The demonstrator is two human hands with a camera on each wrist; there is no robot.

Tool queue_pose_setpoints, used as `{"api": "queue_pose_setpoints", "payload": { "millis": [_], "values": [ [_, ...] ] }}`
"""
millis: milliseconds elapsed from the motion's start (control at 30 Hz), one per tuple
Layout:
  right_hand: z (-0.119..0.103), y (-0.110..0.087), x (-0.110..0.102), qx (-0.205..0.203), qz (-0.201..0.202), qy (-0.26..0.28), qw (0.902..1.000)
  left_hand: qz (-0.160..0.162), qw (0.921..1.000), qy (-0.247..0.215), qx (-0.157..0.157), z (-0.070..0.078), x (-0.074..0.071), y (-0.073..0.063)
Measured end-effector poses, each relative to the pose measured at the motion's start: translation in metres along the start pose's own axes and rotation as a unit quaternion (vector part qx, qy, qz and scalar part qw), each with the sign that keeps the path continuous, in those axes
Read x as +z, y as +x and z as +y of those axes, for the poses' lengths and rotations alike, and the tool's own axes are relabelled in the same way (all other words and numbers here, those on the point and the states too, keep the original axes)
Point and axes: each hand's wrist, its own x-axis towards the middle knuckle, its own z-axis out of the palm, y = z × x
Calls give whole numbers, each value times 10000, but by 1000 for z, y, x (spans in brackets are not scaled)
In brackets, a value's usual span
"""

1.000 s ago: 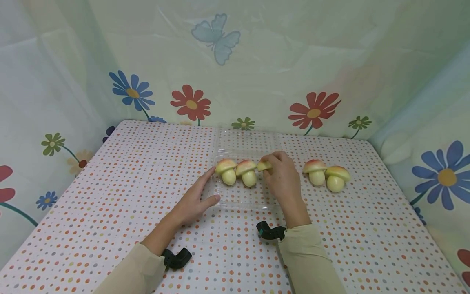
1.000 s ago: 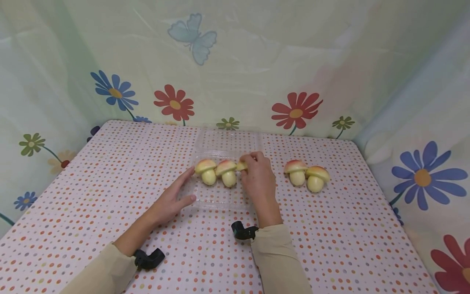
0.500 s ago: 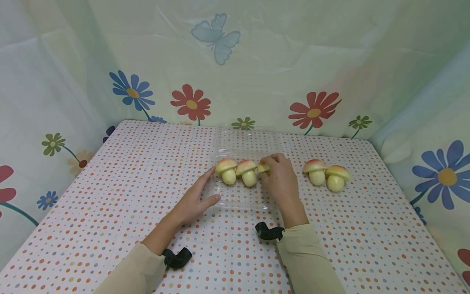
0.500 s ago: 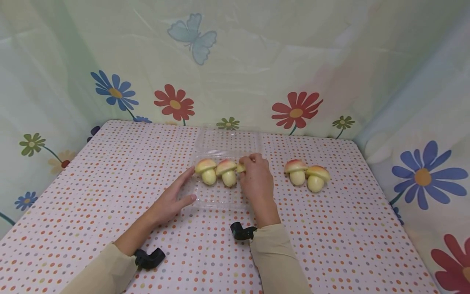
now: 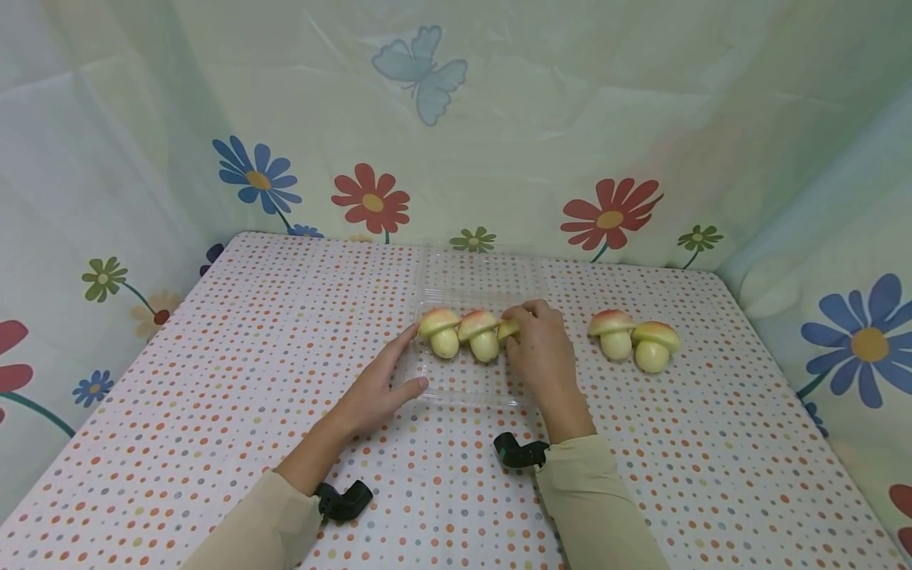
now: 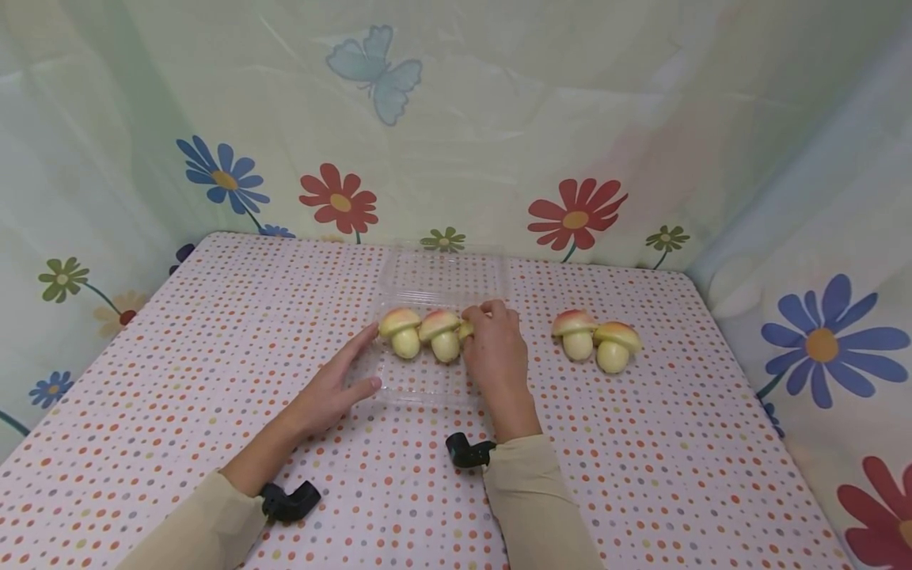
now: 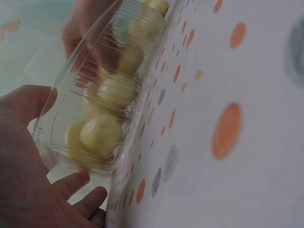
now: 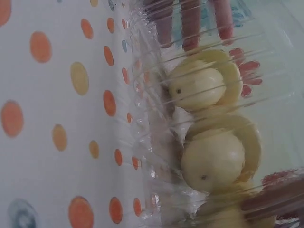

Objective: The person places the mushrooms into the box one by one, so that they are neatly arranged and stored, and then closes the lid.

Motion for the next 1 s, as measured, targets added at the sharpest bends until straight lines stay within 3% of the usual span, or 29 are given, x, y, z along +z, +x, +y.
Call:
{"api": "queue_pose_setpoints", "payload": {
  "millis": [1000],
  "values": [
    [0,-2,-11,-126,103,31,9999,21,10000,13,14,0,1,0]
  ]
}}
